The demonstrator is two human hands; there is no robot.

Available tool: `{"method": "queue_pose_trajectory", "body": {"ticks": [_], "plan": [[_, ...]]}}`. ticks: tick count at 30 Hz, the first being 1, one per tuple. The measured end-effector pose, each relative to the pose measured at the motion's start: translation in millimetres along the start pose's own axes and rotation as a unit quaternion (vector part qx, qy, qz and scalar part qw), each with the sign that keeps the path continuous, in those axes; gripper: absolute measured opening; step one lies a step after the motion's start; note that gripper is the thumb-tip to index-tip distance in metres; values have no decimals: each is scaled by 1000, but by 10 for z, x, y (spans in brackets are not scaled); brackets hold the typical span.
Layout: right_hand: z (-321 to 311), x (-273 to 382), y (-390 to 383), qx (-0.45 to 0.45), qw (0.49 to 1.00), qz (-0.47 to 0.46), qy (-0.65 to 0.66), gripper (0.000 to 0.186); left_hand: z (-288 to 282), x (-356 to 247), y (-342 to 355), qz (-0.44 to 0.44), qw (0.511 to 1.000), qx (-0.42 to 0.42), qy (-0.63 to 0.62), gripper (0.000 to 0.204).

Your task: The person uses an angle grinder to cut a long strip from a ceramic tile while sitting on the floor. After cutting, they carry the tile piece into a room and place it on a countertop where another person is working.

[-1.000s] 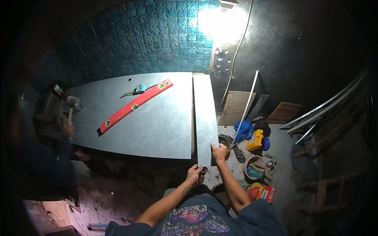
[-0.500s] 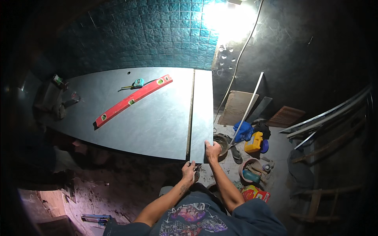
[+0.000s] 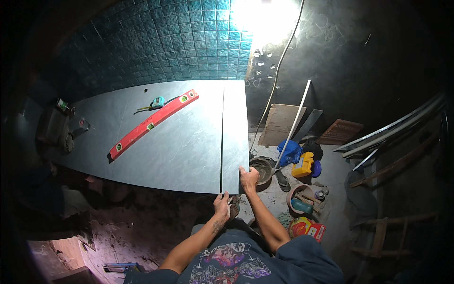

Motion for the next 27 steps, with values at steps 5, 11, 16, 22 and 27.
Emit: {"method": "queue_pose_trajectory", "body": {"ticks": [5, 11, 16, 22, 27], "plan": [[68, -9, 14, -3, 1000, -15, -4, 41, 32, -104, -75, 23, 999, 6, -25, 42], [65, 90, -74, -20, 998, -46, 35, 44, 60, -216, -193, 14, 999, -29, -38, 21], [56, 73, -56, -10, 997, -57, 43, 46, -11, -91, -32, 28, 999, -1, -47, 20], [37, 150, -105, -6, 996, -76, 34, 48, -29, -55, -39, 25, 999, -8, -32, 28], [56, 118, -59, 1, 995, -93, 22, 57, -14, -79, 21, 26, 999, 16, -16, 28]]}}
Point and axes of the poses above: each hand's wrist, its own y-axis towards the middle knuckle, its own z-axis out of the palm, x = y × z, the point moved 6 cm from there along y, towards the middle knuckle, and after that the axes turned 3 degrees about -z, right-handed, at the moved point
